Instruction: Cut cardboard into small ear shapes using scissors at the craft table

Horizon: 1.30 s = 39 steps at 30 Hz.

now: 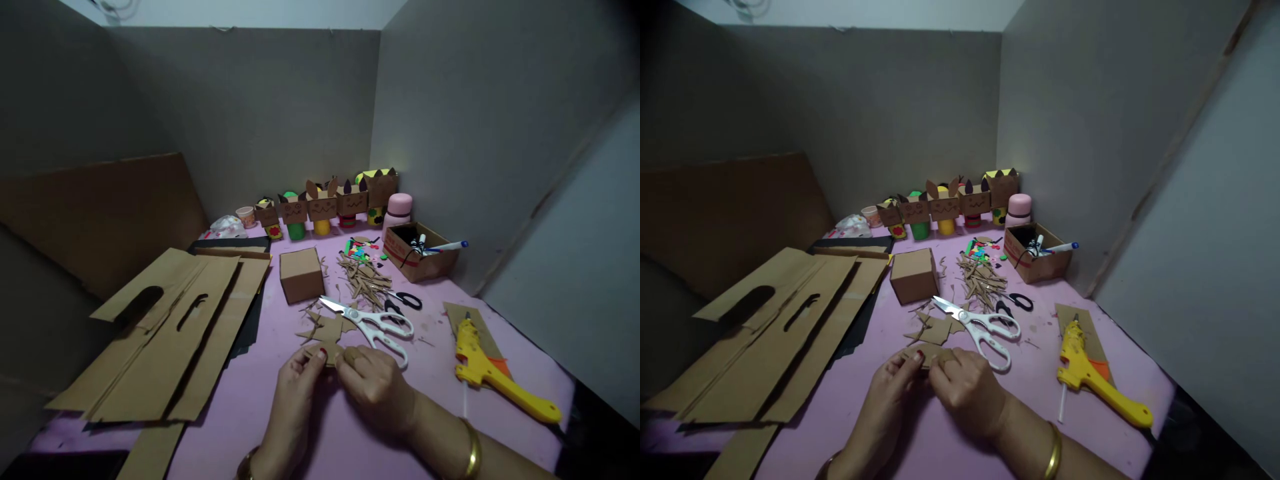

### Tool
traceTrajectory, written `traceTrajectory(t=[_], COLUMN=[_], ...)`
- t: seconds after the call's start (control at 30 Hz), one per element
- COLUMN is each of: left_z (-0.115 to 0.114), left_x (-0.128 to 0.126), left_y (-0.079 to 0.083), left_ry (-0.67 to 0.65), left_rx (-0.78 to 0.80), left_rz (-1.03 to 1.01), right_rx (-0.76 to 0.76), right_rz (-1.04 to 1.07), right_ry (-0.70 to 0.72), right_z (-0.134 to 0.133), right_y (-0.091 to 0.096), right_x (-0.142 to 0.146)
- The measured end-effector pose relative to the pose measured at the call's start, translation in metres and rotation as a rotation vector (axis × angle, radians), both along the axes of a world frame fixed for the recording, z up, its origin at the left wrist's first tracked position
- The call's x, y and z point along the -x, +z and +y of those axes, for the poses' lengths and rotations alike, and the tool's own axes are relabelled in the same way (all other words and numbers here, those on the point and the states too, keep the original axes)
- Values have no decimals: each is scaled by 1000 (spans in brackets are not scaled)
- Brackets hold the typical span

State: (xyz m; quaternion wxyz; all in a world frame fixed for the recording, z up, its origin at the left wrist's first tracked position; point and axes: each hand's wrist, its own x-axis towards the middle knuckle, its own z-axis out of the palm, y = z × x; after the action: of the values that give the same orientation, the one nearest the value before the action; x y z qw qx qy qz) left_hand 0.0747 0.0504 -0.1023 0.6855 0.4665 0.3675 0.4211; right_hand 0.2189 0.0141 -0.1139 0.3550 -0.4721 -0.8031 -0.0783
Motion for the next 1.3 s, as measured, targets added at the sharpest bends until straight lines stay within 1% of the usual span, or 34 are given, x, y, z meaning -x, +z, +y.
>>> traceTrajectory(t=[0.07, 0.13, 0.2, 0.27, 0.33, 0.37, 0.5, 0.57, 0.6, 0.7, 0.8, 0.87, 0.97, 1.0, 1.07, 1.13, 1.17, 1.23, 1.3], left_z=[6, 11, 14, 14, 12, 12, 11, 12, 13, 14, 13, 12, 14, 14, 16, 18, 18, 18, 18], left_x=[6, 13, 20, 24, 26, 26, 26, 25, 24, 21, 19, 19, 21, 22, 22, 22, 21, 21, 21], left_y=[2, 7, 14, 20, 21, 20, 10, 5, 4, 3, 3, 3, 2, 2, 1, 1, 1, 1, 2], left_ry=[35, 19, -81, -213, -287, -299, -324, -301, -266, -162, -161, -150, -90, -95, -153, -211, -212, -163, -97], left_rx=[-31, -122, -281, -477, -638, -691, -807, -809, -787, -671, -574, -558, -644, -671, -680, -653, -635, -576, -460], left_rz=[54, 145, 283, 455, 607, 659, 749, 756, 751, 712, 678, 650, 628, 633, 649, 660, 655, 602, 493], right_rx=[10, 74, 181, 310, 405, 440, 521, 554, 565, 581, 586, 575, 547, 546, 559, 578, 586, 607, 646], right_rz=[-4, 121, 323, 448, 435, 419, 382, 363, 354, 335, 329, 338, 364, 370, 381, 412, 440, 518, 615], right_ry=[7, -2, -31, -32, -1, 16, 39, 41, 36, 20, 14, 15, 18, 21, 28, 38, 43, 57, 83], right_z=[0, 0, 2, 4, 6, 7, 9, 10, 10, 12, 12, 11, 11, 11, 12, 12, 13, 13, 13], right_y=[1, 3, 5, 5, 4, 2, -1, -1, 0, 3, 5, 4, 0, -1, -4, -5, -4, -2, 0], right_x=[1, 1, -2, -4, -6, -7, -6, -6, -7, -8, -9, -10, -11, -12, -12, -13, -13, -13, -13])
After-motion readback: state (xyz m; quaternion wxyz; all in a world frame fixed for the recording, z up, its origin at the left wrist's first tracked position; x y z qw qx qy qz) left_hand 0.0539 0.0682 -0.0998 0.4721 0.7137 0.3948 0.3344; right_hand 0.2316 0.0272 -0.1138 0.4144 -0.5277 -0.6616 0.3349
